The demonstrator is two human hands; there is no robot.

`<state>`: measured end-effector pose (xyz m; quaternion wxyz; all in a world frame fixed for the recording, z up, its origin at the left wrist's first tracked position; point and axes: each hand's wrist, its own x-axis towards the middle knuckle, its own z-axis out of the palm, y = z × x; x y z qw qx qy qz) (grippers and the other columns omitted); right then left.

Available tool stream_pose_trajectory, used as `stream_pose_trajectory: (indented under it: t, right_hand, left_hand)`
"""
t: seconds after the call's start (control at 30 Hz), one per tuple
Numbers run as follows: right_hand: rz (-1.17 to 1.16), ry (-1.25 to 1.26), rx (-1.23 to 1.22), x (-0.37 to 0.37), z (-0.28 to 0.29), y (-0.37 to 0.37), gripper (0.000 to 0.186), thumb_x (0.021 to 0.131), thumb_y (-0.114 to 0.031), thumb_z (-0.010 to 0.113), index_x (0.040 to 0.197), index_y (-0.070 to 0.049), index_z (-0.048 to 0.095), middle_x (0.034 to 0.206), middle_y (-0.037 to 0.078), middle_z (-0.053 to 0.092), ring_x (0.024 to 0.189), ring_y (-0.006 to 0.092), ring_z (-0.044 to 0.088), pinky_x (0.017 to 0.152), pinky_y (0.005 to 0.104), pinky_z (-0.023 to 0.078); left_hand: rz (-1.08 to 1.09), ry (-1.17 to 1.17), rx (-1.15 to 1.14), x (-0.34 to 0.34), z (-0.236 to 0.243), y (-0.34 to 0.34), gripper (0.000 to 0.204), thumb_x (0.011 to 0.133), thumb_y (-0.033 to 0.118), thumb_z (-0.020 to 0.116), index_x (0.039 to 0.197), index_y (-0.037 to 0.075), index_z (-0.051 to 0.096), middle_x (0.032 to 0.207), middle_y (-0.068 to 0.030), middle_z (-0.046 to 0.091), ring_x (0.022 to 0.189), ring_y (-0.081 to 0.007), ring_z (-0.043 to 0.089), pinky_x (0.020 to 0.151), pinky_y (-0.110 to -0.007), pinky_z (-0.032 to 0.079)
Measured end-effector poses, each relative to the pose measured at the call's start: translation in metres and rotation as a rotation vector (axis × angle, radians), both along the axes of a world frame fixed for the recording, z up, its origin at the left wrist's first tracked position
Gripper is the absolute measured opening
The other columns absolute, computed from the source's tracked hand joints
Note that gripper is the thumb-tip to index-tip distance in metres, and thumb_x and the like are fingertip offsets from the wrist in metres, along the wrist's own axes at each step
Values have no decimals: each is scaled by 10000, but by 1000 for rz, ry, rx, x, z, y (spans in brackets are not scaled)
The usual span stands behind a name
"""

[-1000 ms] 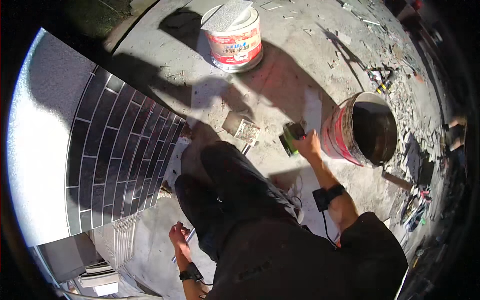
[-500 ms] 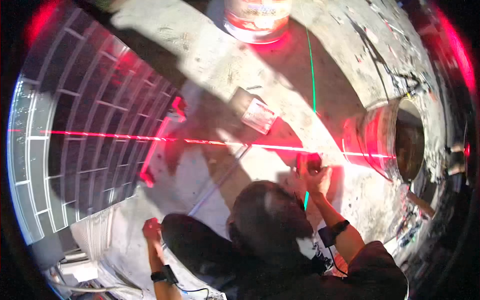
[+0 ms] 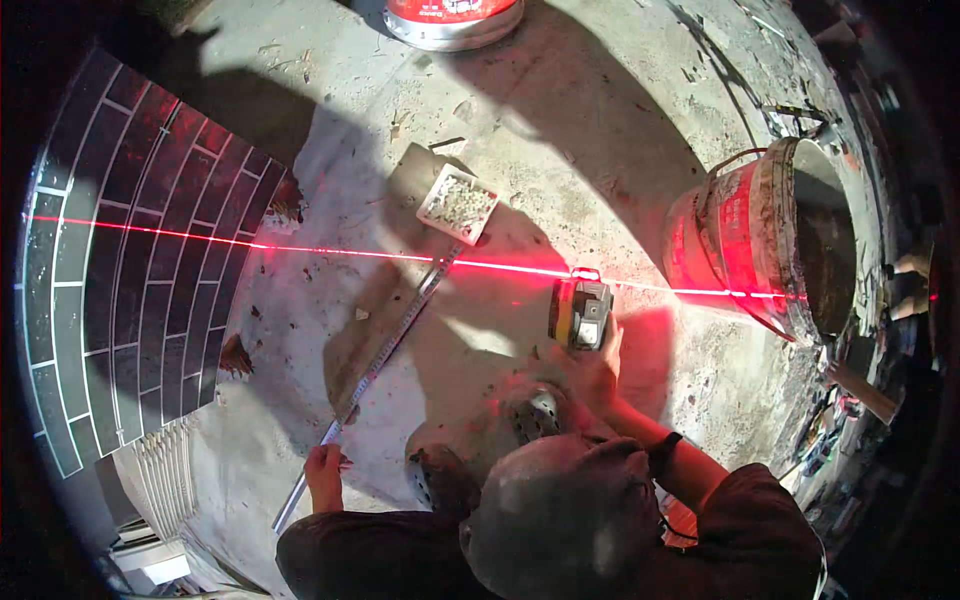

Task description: Apply adhesive to a large tile and install it onto a wall, then use a laser level and measuring tape to check alignment.

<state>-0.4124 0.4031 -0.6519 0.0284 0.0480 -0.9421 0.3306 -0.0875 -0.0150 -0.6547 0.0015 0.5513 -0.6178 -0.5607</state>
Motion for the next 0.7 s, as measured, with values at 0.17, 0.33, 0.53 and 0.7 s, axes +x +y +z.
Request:
stream_pose_trajectory:
  t: [0.17,0.33,0.53,0.7]
  right_hand:
    - [-41,91,-119,-20,-24,-11,1008,739,-258,911,1518,11,331,1290,273,526,1074,465,638,850,495,564]
    - [-86,102,-154,-45,-43,-24,1044,720,-270,925,1533,-31,315,1360,284,496,1167,461,597,929,505,532]
    - [-149,-12,-96,-48,-52,-28,1073,721,-324,933,1548,-39,313,1399,273,486,1253,432,567,1004,494,506]
    - [23,172,-165,-43,-56,-4,935,766,-219,883,1517,-45,355,1284,263,546,1053,448,651,835,501,570]
  left_hand:
    - [-19,-10,2,-6,14,4,241,995,234,678,968,-3,647,770,-71,662,660,-181,682,623,-310,558]
    - [3,-25,-6,-8,26,-3,210,1001,214,668,984,6,646,754,-67,660,634,-176,675,591,-303,548]
    - [22,-27,-3,6,23,0,204,1011,203,657,996,0,639,737,-71,652,631,-177,686,579,-303,562]
    - [-215,-71,117,-13,57,-35,191,976,151,674,1058,-22,669,847,-95,705,738,-189,705,715,-337,583]
